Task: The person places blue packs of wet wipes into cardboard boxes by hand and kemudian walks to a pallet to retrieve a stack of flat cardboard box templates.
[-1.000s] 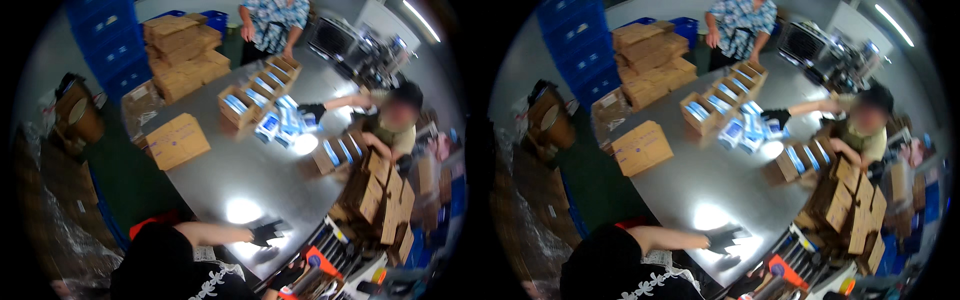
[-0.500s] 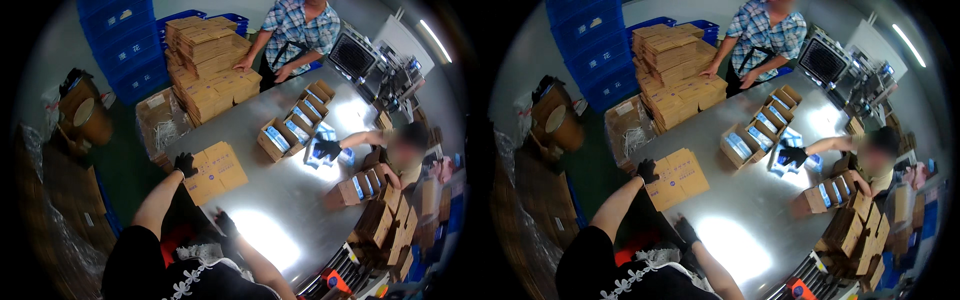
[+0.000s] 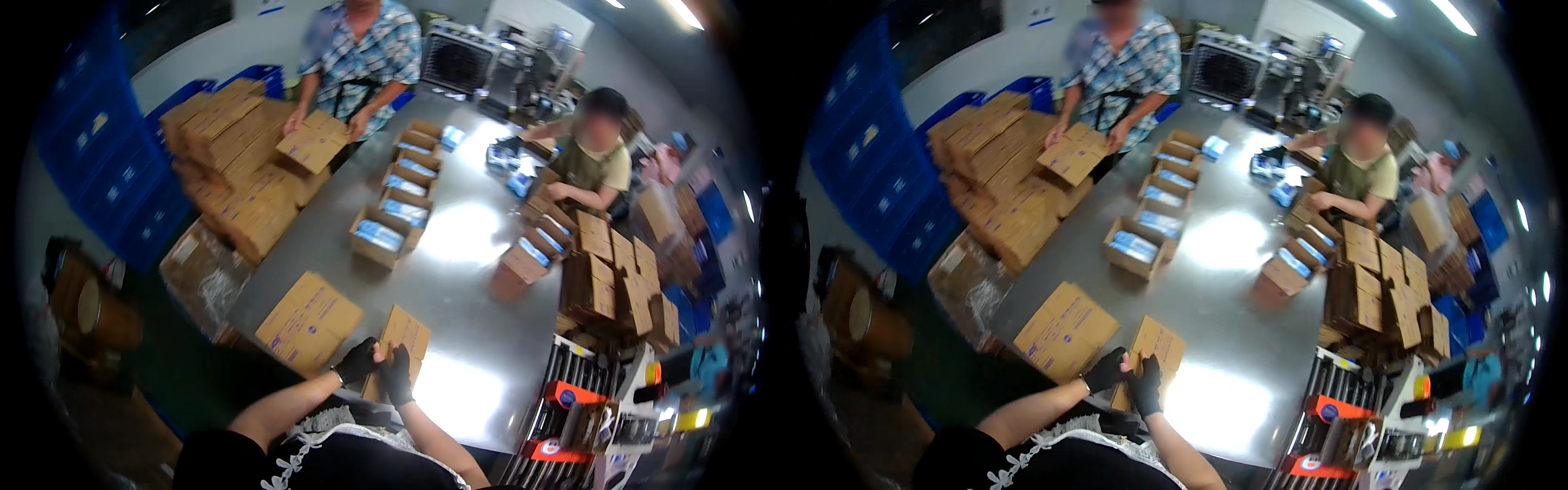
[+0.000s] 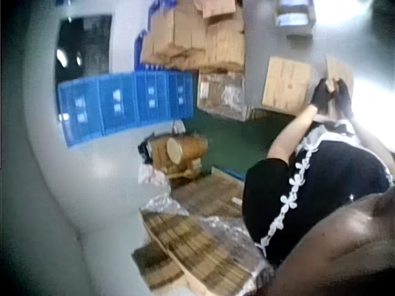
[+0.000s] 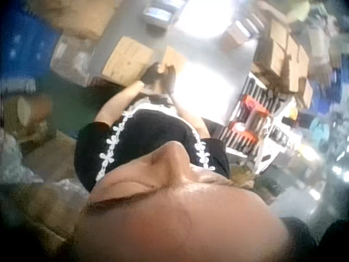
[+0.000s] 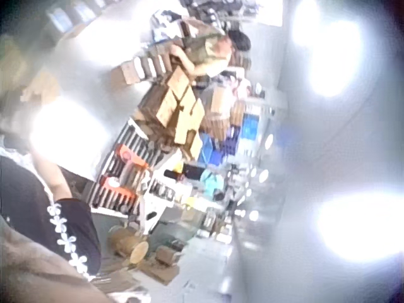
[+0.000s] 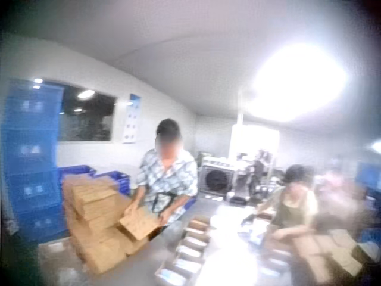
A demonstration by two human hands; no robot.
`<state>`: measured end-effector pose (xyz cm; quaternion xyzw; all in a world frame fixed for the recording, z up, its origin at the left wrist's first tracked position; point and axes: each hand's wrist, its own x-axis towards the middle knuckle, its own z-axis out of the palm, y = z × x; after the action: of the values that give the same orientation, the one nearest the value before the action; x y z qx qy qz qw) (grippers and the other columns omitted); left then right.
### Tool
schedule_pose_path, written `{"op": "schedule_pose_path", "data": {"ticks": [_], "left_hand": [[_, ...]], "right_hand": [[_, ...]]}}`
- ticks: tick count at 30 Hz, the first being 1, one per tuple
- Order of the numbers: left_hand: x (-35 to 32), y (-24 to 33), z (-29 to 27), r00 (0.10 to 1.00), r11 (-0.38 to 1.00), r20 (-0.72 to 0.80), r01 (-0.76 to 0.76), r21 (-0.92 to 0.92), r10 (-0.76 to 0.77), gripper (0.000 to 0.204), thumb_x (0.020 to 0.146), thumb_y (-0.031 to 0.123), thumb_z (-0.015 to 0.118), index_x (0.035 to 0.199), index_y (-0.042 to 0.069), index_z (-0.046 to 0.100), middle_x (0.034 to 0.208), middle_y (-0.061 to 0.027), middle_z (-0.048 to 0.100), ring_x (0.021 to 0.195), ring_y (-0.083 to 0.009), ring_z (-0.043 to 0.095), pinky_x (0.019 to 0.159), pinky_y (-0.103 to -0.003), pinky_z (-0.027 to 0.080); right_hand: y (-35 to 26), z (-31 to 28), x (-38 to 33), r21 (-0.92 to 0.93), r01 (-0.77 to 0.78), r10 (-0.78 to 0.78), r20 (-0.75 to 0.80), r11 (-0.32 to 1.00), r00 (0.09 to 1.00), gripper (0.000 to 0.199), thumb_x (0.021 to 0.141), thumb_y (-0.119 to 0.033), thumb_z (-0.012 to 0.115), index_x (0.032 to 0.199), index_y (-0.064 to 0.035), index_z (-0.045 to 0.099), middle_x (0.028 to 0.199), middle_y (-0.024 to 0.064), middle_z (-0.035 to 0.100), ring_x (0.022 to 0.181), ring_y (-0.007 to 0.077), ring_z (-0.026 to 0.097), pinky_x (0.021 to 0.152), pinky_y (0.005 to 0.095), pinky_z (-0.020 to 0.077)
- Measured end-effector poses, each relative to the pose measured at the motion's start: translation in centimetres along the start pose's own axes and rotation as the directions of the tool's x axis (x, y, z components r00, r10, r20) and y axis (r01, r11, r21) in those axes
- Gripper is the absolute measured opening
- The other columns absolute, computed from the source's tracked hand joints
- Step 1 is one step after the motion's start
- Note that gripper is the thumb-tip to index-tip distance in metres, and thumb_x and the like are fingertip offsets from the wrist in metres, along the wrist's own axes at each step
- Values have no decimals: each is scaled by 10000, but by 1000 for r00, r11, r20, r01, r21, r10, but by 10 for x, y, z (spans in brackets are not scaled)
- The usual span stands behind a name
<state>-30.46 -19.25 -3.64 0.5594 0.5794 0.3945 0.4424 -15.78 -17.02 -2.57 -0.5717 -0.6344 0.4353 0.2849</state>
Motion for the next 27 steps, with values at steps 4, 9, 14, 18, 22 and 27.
{"op": "schedule_pose_path", "data": {"ticks": [4, 9, 14, 18, 22, 27], "left_hand": [[27, 17, 30, 995, 983, 100, 8, -185, 11, 335, 778, 198, 734, 942, 81, 466, 813, -12, 534, 742, -123, 525, 671, -309, 460], [49, 52, 63, 910, 921, 414, 183, -344, -26, 293, 789, 101, 711, 982, 85, 491, 925, -24, 596, 858, -111, 582, 769, -261, 475], [58, 54, 107, 807, 852, 553, 130, -508, 207, 290, 831, 140, 696, 1051, 23, 548, 928, 6, 607, 853, -92, 554, 803, -261, 461], [34, 117, 92, 847, 960, 454, -264, -95, 278, 466, 832, 273, 703, 1197, 16, 567, 1127, -126, 610, 1047, -210, 572, 926, -335, 443], [42, 311, 30, 762, 786, 236, -515, -343, 603, 428, 885, 280, 625, 1248, 64, 557, 1274, -130, 514, 1238, -215, 441, 1014, -388, 367], [-31, 435, -32, 414, 349, 56, -679, -646, 908, 597, 846, 483, 603, 1234, 32, 560, 1313, -220, 483, 1187, -324, 485, 1014, -459, 345]], "right_hand": [[4, -36, 9, 22, 8, -5, -135, 1000, 991, 712, 742, -365, 758, 1235, 62, 471, 1178, 231, 538, 1122, 341, 524, 941, 400, 425], [24, -95, 16, 526, -311, 235, 207, 792, 950, 619, 803, -235, 716, 1298, 10, 436, 1045, 107, 608, 930, 174, 596, 772, 289, 483], [60, -129, 1, 697, -267, 184, 194, 665, 964, 575, 854, -227, 674, 1338, -35, 429, 1042, 62, 638, 912, 134, 608, 728, 269, 513], [11, -162, -23, -435, -210, 178, -112, 876, 978, 345, 838, -339, 612, 1033, -58, 570, 914, 138, 673, 847, 337, 654, 724, 428, 514], [36, -178, -26, -526, -241, 219, -104, 815, 970, 373, 814, -360, 606, 1024, -67, 512, 913, 186, 663, 869, 389, 640, 741, 479, 507], [32, -188, -9, -497, -167, 125, -116, 851, 985, 361, 844, -311, 590, 1070, -54, 476, 900, 232, 656, 842, 426, 631, 714, 497, 507]]}}
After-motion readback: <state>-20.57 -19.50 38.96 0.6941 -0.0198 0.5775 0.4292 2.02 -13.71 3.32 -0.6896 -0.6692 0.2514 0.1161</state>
